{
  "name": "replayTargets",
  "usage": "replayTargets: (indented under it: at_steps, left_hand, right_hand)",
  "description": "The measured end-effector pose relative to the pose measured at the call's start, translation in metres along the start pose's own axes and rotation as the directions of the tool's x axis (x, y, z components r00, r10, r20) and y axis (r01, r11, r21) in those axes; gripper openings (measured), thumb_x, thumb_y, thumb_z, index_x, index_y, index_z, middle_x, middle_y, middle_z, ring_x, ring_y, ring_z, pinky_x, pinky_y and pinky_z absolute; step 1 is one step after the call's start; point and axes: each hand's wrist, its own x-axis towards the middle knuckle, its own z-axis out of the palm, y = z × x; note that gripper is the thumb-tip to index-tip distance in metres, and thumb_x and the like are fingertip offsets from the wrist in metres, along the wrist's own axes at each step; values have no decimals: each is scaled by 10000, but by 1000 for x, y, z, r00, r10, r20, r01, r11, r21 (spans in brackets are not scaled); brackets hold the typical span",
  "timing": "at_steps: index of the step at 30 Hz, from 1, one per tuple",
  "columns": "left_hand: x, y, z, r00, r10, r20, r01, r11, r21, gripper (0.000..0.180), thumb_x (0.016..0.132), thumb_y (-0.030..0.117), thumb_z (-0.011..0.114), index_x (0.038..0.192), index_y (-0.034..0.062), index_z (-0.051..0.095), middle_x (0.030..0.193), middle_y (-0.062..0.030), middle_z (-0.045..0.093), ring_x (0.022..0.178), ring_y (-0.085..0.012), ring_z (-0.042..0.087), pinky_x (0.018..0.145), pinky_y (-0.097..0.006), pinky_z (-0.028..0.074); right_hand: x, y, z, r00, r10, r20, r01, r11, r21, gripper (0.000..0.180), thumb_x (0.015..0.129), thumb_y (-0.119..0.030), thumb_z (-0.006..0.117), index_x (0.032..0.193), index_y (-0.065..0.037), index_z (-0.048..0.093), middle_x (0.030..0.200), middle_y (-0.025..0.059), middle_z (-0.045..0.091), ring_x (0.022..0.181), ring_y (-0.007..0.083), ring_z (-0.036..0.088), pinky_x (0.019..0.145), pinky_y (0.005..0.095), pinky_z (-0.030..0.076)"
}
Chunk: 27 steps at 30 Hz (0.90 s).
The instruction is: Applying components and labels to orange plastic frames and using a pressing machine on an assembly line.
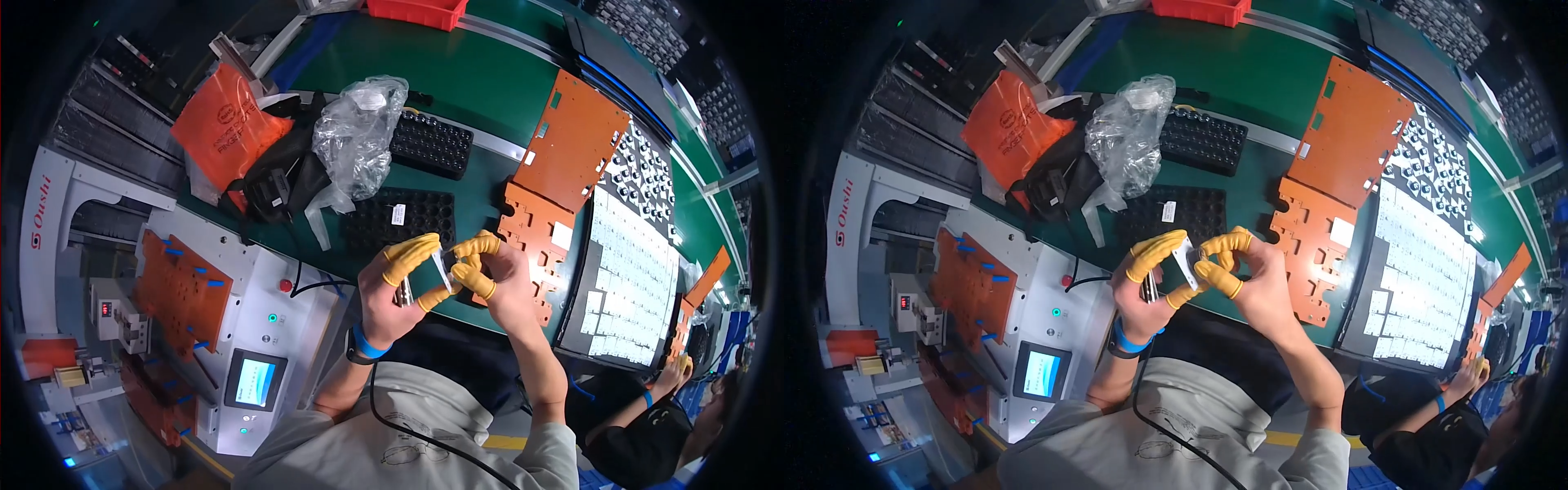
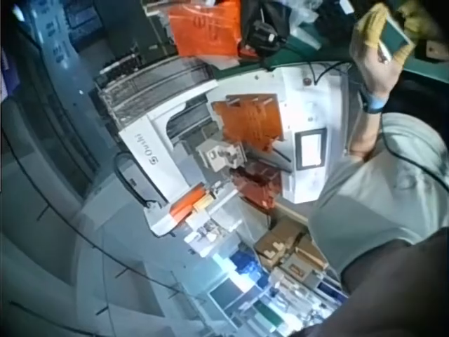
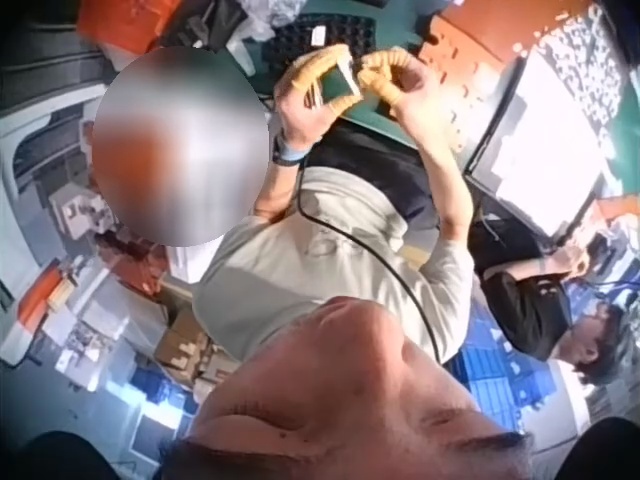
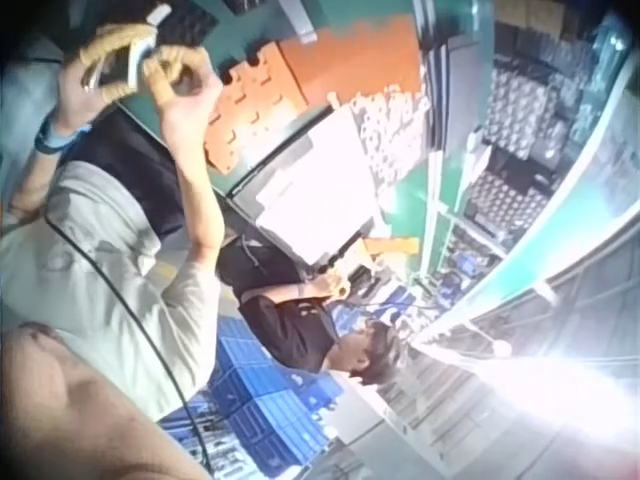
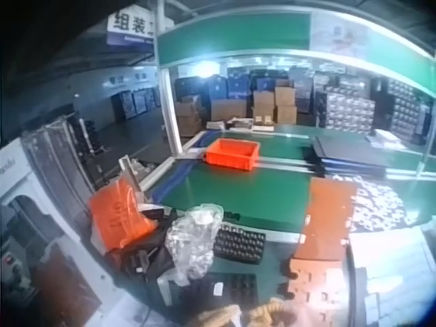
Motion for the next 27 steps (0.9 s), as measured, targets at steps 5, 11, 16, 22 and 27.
replayTargets:
  at_steps: [5,11,16,22,27]
  left_hand:
    - [-10,0,6,987,161,6,-159,968,193,509,722,155,893,1162,17,676,1159,-146,722,962,-305,718,799,-364,573]
    - [-20,-10,14,957,282,-62,-241,897,371,486,685,339,926,1048,77,736,903,-3,739,579,-144,585,891,-373,551]
    - [-21,-5,15,961,275,26,-268,903,337,448,764,236,879,1134,53,703,1111,-84,750,935,-257,733,859,-375,552]
    - [-17,4,15,973,187,134,-215,945,247,498,724,181,891,1156,45,685,1144,-86,742,967,-266,726,847,-373,549]
    - [-23,7,19,980,153,125,-179,956,232,505,718,158,894,1158,43,675,1147,-96,737,965,-286,720,842,-377,553]
  right_hand:
    - [-15,-6,-12,999,42,-15,-43,990,-137,164,819,-93,806,910,-5,702,828,-31,594,716,61,455,662,244,389]
    - [-27,-3,-17,997,-73,16,75,980,-184,188,837,-130,814,937,0,721,793,-23,564,716,76,469,662,258,394]
    - [-28,3,-27,982,-187,6,182,951,-249,207,832,-135,815,970,-7,731,782,-3,542,710,109,467,666,270,408]
    - [-29,10,-36,973,-208,95,226,941,-253,253,830,-179,835,976,-1,731,790,-3,569,716,106,482,675,280,429]
    - [-39,10,-34,999,-13,34,18,986,-165,281,792,-156,874,905,8,677,872,3,622,820,101,575,794,280,474]
